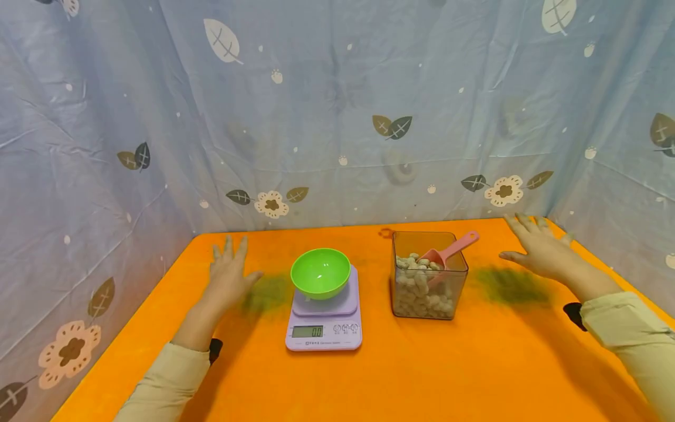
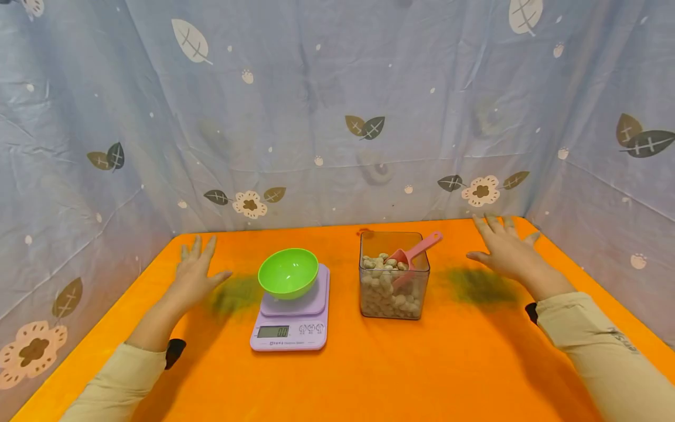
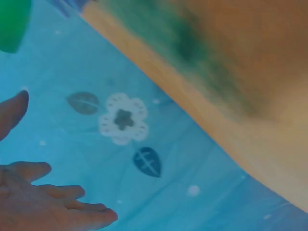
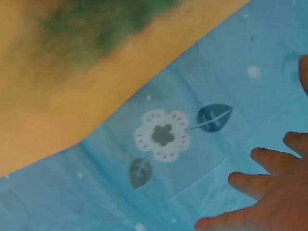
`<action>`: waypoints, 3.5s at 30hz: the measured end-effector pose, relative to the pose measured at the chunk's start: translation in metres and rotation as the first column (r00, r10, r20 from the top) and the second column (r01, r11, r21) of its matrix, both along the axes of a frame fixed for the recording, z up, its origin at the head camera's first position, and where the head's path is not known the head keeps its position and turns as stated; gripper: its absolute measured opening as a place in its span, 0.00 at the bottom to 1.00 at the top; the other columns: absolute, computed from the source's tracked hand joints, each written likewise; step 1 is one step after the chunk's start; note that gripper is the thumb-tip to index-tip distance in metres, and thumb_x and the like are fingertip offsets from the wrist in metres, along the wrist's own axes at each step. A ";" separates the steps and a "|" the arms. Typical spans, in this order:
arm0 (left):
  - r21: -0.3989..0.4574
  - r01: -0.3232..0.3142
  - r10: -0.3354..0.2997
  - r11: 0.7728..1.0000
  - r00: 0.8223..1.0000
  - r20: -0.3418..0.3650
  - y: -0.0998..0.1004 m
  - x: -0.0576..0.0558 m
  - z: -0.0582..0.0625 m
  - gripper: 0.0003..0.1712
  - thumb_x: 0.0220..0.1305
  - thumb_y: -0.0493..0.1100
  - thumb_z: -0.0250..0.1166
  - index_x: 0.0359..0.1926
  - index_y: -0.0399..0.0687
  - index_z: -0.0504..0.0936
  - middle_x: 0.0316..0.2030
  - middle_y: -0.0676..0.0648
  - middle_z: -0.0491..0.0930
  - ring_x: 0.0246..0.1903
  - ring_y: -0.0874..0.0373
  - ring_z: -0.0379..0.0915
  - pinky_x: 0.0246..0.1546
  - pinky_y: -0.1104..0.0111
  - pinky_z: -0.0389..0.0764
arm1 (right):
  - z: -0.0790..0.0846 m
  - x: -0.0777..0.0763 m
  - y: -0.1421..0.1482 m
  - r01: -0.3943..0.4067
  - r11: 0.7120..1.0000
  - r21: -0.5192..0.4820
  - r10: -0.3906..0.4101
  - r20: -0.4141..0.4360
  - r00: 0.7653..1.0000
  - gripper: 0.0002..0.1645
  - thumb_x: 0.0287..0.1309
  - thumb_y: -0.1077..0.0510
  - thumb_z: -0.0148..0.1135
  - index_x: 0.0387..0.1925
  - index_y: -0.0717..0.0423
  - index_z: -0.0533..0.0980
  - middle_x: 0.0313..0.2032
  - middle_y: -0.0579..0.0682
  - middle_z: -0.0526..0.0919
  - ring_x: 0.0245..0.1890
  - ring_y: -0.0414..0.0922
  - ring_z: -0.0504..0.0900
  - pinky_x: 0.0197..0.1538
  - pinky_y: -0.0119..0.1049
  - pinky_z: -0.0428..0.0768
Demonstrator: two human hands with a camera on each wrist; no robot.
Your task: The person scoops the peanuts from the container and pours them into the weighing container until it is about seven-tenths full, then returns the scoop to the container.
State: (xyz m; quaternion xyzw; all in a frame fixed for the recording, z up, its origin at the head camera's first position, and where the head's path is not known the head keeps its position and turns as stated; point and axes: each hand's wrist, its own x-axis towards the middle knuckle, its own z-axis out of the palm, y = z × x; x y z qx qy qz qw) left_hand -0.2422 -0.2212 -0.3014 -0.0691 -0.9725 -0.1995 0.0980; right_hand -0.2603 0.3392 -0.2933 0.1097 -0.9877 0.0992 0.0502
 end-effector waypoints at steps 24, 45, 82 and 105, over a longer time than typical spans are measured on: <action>0.587 0.187 -0.313 0.788 0.942 0.119 0.109 0.025 0.035 0.38 0.69 0.40 0.60 0.75 0.39 0.53 0.73 0.38 0.54 0.68 0.40 0.56 0.65 0.50 0.65 | 0.021 0.028 -0.047 -0.096 0.632 -0.769 0.258 0.093 0.962 0.40 0.68 0.64 0.56 0.71 0.75 0.48 0.43 0.34 0.78 0.42 0.28 0.79 0.45 0.27 0.81; 0.631 0.209 -0.428 0.747 0.878 0.216 0.172 0.031 0.024 0.35 0.71 0.45 0.59 0.73 0.40 0.57 0.69 0.38 0.62 0.64 0.42 0.64 0.63 0.53 0.70 | 0.018 0.020 -0.069 0.081 0.552 -0.830 0.223 0.241 0.945 0.39 0.69 0.58 0.56 0.70 0.75 0.52 0.45 0.41 0.75 0.39 0.35 0.77 0.43 0.31 0.80; 0.875 0.006 -0.503 0.485 0.820 0.274 0.229 0.000 0.008 0.28 0.74 0.32 0.50 0.72 0.34 0.58 0.67 0.35 0.64 0.65 0.40 0.63 0.59 0.48 0.72 | 0.028 0.006 -0.113 0.071 0.451 -0.890 0.329 0.240 0.914 0.17 0.70 0.70 0.47 0.54 0.81 0.61 0.32 0.51 0.85 0.31 0.40 0.86 0.40 0.33 0.85; 0.883 -0.025 -0.503 0.469 0.814 0.291 0.229 0.003 0.010 0.28 0.74 0.34 0.49 0.72 0.37 0.59 0.67 0.36 0.65 0.64 0.41 0.64 0.60 0.50 0.72 | 0.017 0.017 -0.092 0.215 -0.100 -0.971 0.433 0.152 0.888 0.09 0.68 0.68 0.53 0.35 0.62 0.79 0.33 0.58 0.86 0.36 0.46 0.87 0.42 0.30 0.84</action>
